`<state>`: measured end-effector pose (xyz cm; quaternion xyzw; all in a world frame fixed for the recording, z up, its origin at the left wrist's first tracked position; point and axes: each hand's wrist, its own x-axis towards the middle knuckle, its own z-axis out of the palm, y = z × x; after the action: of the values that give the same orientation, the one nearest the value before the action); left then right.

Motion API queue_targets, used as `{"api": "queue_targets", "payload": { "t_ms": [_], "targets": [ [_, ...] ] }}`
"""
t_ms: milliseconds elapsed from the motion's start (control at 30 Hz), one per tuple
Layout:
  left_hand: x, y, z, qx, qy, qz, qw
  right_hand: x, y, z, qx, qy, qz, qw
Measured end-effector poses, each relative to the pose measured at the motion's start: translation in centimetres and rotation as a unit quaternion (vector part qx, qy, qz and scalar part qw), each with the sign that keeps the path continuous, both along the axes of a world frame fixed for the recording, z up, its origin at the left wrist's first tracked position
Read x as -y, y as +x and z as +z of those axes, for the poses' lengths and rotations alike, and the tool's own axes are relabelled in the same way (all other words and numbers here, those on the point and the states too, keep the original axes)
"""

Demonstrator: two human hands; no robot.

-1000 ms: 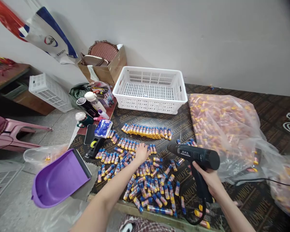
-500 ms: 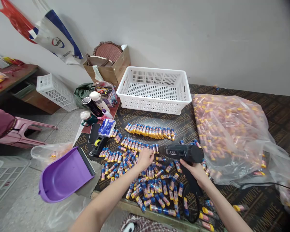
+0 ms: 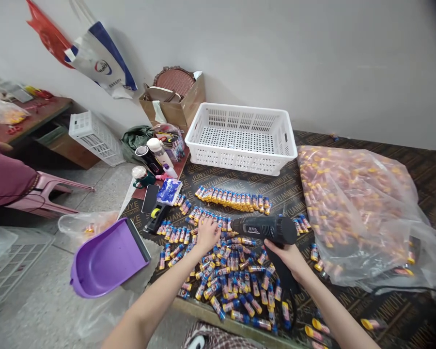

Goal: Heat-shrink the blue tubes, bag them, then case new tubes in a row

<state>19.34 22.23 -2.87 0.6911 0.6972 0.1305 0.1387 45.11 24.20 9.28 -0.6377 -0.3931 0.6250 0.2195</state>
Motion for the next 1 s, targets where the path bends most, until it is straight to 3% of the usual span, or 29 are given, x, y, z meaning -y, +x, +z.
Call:
{"api": "queue_targets", "payload": {
  "t_ms": [167,267,433,667,867,1000],
  "targets": [
    [-2.7,-2.3,-1.1,-0.007,-0.047,0.113,0.992,-0.1,-1.1,-0.5,-0.003,0.006,0.001,1.0],
    [-2.9,-3.4,-1.9,-0.003,-0.094,0.128,0.987,0.0,-1.8,-0.3,0.001,0.013,0.009,1.0],
    [0.0,-3.6,-1.7,0.042,-0.071,0.031,0.996,0.0,-3.1,0.1,-0.003,0.023,0.016,1.0],
    [2.0,-2.4,-1.1,0.088,-0.055,0.037,0.994,-0.4,-5.4,0.4,0.017,0.045,0.022,0.999],
    [5.5,-4.7,-0.2,0.16,0.011,0.201,0.966,-0.8,-8.7,0.5,-0.009,0.025,0.049,0.998],
    [9.2,-8.2,0.2,0.178,0.009,0.247,0.952,-1.7,-11.1,0.3,-0.002,0.032,0.082,0.996]
  ]
}}
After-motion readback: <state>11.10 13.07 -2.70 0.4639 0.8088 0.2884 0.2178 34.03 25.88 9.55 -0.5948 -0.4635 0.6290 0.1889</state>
